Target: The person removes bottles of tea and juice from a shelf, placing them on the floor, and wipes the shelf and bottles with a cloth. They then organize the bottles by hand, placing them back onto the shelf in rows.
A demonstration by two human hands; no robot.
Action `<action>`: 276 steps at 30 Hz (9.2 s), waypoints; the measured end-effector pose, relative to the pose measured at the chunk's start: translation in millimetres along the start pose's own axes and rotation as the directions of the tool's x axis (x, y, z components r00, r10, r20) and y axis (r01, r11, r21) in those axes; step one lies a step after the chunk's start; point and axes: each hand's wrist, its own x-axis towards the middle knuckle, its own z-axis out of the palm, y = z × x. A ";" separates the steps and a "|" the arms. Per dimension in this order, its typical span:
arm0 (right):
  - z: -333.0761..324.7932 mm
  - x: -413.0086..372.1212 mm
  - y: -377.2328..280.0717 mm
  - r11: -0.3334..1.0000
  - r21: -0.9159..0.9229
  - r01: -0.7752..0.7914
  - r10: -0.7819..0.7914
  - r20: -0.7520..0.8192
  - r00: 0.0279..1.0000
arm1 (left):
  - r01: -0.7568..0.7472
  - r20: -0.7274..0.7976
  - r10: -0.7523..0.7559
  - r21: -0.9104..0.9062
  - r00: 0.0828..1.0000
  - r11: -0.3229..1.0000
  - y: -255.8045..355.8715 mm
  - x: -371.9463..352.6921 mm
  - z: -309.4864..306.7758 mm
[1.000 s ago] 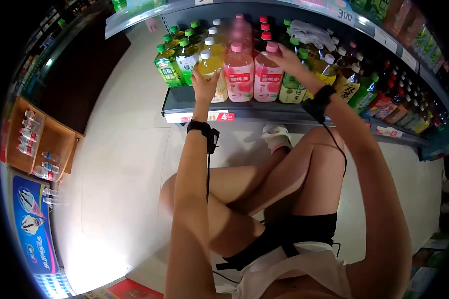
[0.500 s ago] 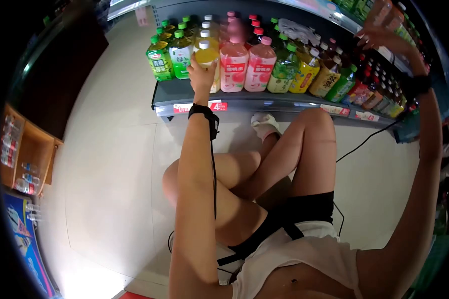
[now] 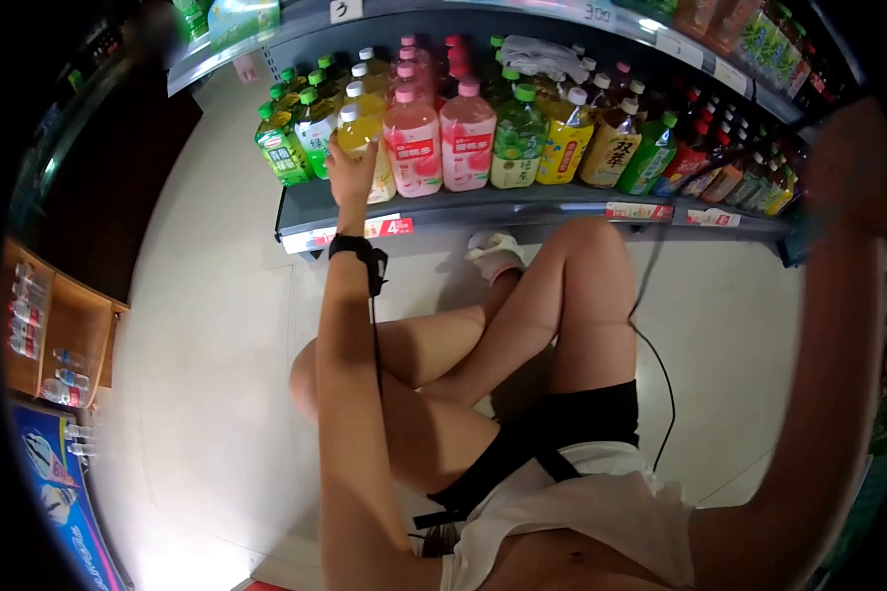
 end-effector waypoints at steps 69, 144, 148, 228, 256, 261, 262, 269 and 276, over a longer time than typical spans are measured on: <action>184.9 195.7 211.3 0.726 -0.623 -0.290 0.215 -0.195 0.957 | 0.161 0.139 -0.143 -0.128 0.980 0.979 -17.6 -63.4 -6.5; 209.6 11.3 208.2 0.946 0.324 0.003 0.271 -0.798 0.539 | 0.632 0.512 -0.374 -0.577 0.773 0.518 103.4 -207.8 -142.8; 181.6 -37.7 181.4 0.967 0.215 -0.135 0.251 -0.879 0.406 | 0.660 0.573 -0.343 -0.552 0.744 0.509 61.8 -214.3 -160.4; 133.1 -17.8 129.6 0.947 0.315 -0.057 0.136 -0.235 0.963 | -0.737 0.759 0.577 -0.198 0.302 0.647 195.5 -182.6 -3.8; 121.8 -166.4 150.5 0.869 0.200 -0.453 0.462 -0.659 0.594 | -0.237 0.781 0.414 -0.341 0.467 0.910 210.2 -161.5 -75.5; 95.7 -217.3 114.7 0.788 0.289 -0.544 0.606 -0.518 0.604 | -0.206 0.819 0.381 -0.322 0.430 0.924 210.0 -164.1 -73.7; 93.8 -221.8 107.2 0.795 0.245 -0.555 0.593 -0.509 0.625 | -0.227 0.815 0.393 -0.324 0.426 0.918 212.1 -165.2 -74.0; 111.0 -258.1 120.5 0.704 0.194 -0.683 0.702 -0.335 0.628 | -0.217 0.835 0.363 -0.296 0.414 0.930 213.6 -167.0 -78.1; 182.6 -315.5 182.8 0.681 0.151 -0.716 0.683 -0.481 0.549 | -0.244 0.847 0.348 -0.267 0.402 0.932 209.7 -163.8 -80.4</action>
